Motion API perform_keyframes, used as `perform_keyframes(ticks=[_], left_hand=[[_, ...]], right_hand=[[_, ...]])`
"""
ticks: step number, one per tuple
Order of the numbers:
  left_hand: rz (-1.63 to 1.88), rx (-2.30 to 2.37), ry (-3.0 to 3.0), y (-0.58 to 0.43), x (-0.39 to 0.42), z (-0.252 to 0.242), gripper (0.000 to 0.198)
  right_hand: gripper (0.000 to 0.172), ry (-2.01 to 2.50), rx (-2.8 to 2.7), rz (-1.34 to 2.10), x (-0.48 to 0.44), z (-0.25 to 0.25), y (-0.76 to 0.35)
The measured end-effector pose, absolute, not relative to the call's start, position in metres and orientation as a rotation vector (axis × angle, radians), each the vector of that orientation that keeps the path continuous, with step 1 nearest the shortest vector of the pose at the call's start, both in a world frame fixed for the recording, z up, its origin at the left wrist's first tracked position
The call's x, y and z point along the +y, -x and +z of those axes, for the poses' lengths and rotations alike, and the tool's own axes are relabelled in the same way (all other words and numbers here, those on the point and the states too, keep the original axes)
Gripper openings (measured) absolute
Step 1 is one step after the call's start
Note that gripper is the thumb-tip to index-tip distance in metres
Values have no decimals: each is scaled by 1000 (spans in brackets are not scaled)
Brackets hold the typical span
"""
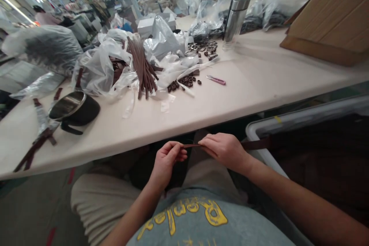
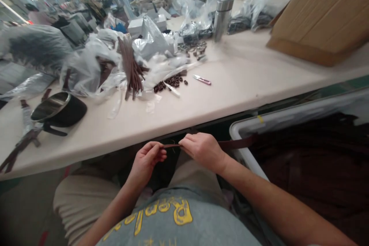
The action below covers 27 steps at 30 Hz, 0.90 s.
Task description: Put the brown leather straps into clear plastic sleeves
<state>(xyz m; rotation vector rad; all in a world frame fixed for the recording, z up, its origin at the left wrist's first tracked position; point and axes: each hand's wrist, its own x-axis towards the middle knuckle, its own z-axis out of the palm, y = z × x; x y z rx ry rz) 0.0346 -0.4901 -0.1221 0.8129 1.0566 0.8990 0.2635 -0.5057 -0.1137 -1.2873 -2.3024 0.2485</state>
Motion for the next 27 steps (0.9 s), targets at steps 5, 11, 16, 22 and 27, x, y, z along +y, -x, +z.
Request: perform_keyframes(ticks=[5, 11, 16, 22, 27], left_hand=[[860, 1057, -1025, -40, -496, -124, 29], [795, 1008, -1396, -43, -509, -137, 40], [833, 999, -1359, -45, -510, -137, 48], [914, 1055, -1005, -52, -502, -124, 60], [922, 1064, -952, -60, -500, -120, 65]], right_hand=[[19, 1279, -2180, 592, -507, -108, -257], [14, 1396, -2189, 707, -512, -101, -251], [16, 1316, -2227, 514, -518, -105, -247], [23, 1114, -2075, 247, -520, -112, -240], [21, 1118, -2036, 174, -516, -112, -242]])
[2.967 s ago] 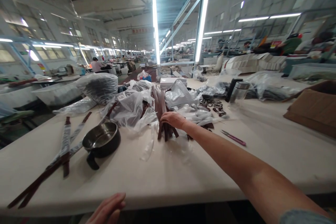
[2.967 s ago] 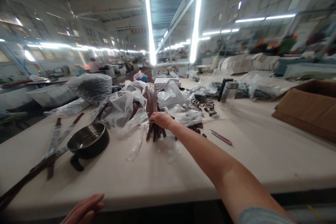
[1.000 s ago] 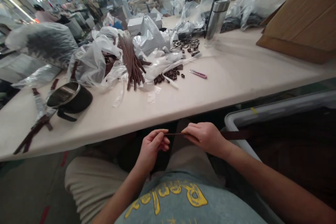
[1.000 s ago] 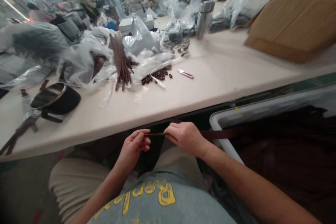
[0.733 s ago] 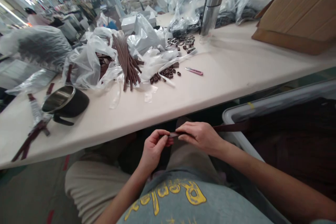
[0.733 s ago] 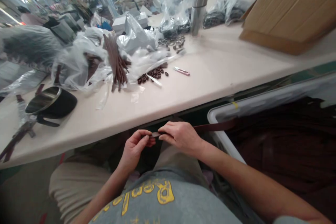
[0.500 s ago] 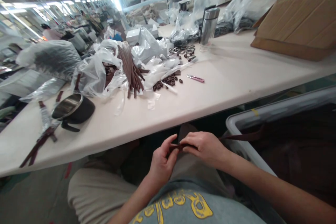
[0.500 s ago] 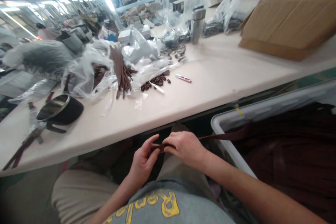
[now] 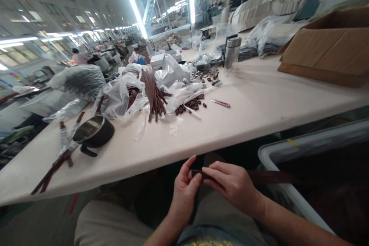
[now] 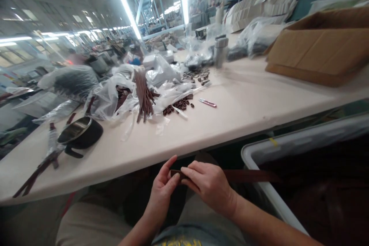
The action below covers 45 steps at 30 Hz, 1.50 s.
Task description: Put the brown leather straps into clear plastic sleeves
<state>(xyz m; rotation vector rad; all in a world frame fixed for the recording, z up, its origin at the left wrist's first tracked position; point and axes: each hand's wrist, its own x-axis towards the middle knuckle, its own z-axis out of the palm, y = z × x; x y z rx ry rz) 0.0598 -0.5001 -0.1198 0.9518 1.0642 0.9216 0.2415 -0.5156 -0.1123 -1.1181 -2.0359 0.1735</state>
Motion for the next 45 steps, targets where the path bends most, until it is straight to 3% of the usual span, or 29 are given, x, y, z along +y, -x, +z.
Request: perform_keyframes(ticks=[4, 13, 19, 32, 36, 39, 42, 45], left_hand=[[932, 1070, -1031, -63, -500, -119, 61], [812, 995, -1524, -51, -492, -119, 23], [674, 977, -2058, -40, -476, -112, 21], [435, 874, -1993, -54, -450, -92, 15], [431, 832, -1896, -72, -407, -80, 23], [628, 860, -1863, -97, -354, -77, 24], [798, 903, -2133, -130, -301, -77, 20], [721, 942, -2462, -163, -264, -77, 29]], right_hand=[[21, 1114, -2059, 157, -514, -109, -245], [30, 1137, -2147, 136, -517, -110, -252], [31, 1126, -2148, 207, -517, -110, -253], [35, 1170, -2122, 208, -512, -108, -262], [27, 1237, -2003, 248, -502, -101, -281], [26, 1315, -1927, 222, -495, -102, -295], [26, 1347, -1911, 226, -491, -108, -301], [27, 1351, -1909, 244, -490, -115, -302]])
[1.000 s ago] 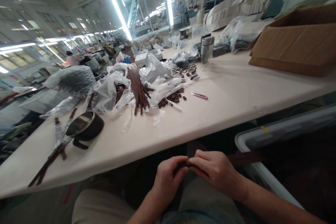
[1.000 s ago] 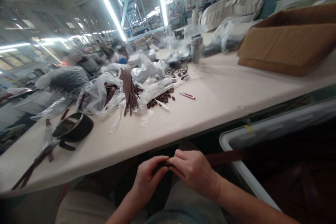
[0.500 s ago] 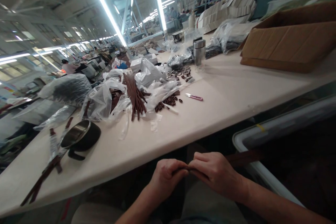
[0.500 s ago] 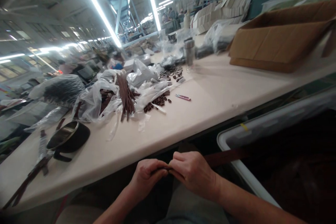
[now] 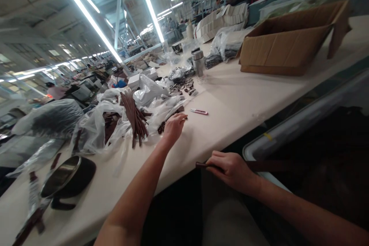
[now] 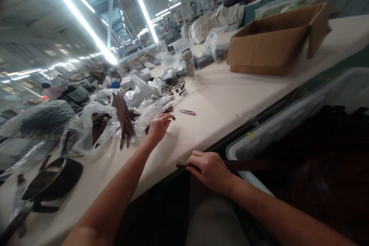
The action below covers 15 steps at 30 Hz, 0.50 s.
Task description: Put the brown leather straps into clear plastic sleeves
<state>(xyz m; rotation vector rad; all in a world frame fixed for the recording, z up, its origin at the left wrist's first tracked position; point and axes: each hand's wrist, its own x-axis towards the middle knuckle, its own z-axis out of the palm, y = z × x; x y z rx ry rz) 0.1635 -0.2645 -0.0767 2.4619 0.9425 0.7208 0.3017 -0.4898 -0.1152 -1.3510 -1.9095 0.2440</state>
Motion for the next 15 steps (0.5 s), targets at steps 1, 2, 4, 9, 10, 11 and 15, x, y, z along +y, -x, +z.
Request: perform_keyframes(ticks=[1, 2, 4, 9, 10, 11, 15], left_hand=[[672, 952, -2507, -173, -257, -77, 31], [628, 962, -2521, -181, -250, -78, 31], [579, 986, -2496, -193, -242, -80, 24], [624, 1050, -2351, -195, -246, -71, 15], [643, 1057, -2319, -189, -253, -67, 16], [666, 1053, -2258, -182, -262, -64, 18], [778, 904, -1474, -142, -323, -62, 37]], right_hand=[[26, 1353, -1906, 245, -490, -117, -301], [26, 1355, -1901, 244, -489, -118, -301], [25, 1363, -1890, 240, -489, -120, -301], [24, 1374, -1843, 256, -489, -114, -303], [24, 1367, -1817, 252, -490, -110, -304], [24, 1358, -1787, 243, -491, -106, -304], [20, 1321, -1678, 184, -495, -88, -305]])
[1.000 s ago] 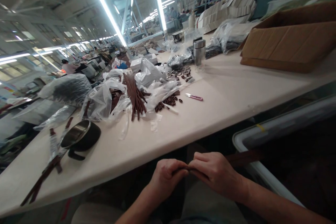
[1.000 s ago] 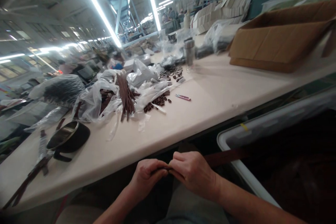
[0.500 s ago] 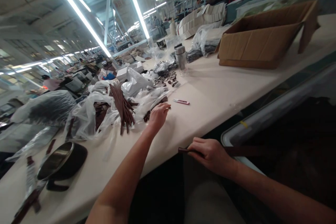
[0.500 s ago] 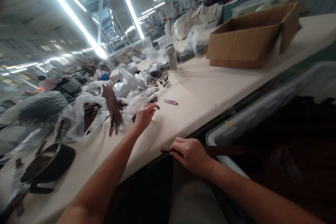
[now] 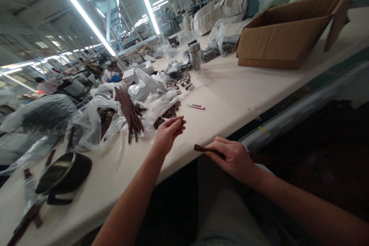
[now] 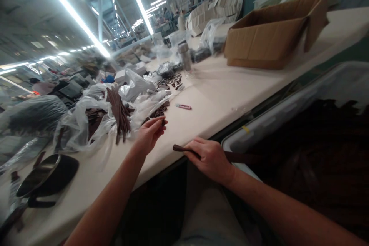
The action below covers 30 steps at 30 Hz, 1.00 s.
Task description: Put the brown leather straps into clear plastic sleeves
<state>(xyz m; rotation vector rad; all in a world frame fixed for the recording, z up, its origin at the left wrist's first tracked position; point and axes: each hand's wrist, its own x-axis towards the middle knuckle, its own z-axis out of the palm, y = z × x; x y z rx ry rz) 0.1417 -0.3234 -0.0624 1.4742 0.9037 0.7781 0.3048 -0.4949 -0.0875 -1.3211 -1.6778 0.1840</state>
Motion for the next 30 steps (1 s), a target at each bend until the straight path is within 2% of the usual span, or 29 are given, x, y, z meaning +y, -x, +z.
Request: perform_keyframes(ticks=[4, 9, 12, 17, 22, 28, 30], left_hand=[[759, 814, -772, -117, -392, -79, 39], [854, 781, -530, -120, -435, -95, 44], [864, 767, -530, -119, -439, -96, 44], [581, 673, -619, -106, -437, -89, 41], [866, 756, -839, -108, -444, -88, 30], [827, 774, -869, -111, -453, -101, 29], [862, 801, -984, -106, -453, -101, 23]], right_hand=[[18, 1296, -1645, 126, -497, -79, -300], [15, 1280, -1738, 83, -500, -85, -288], [14, 1269, -1786, 110, -504, -87, -285], [14, 1031, -1859, 321, -506, -83, -287], [11, 1115, -1765, 355, -505, -85, -289], [17, 1232, -1851, 218, -504, -92, -288], [15, 1265, -1855, 329, -505, -90, -286]])
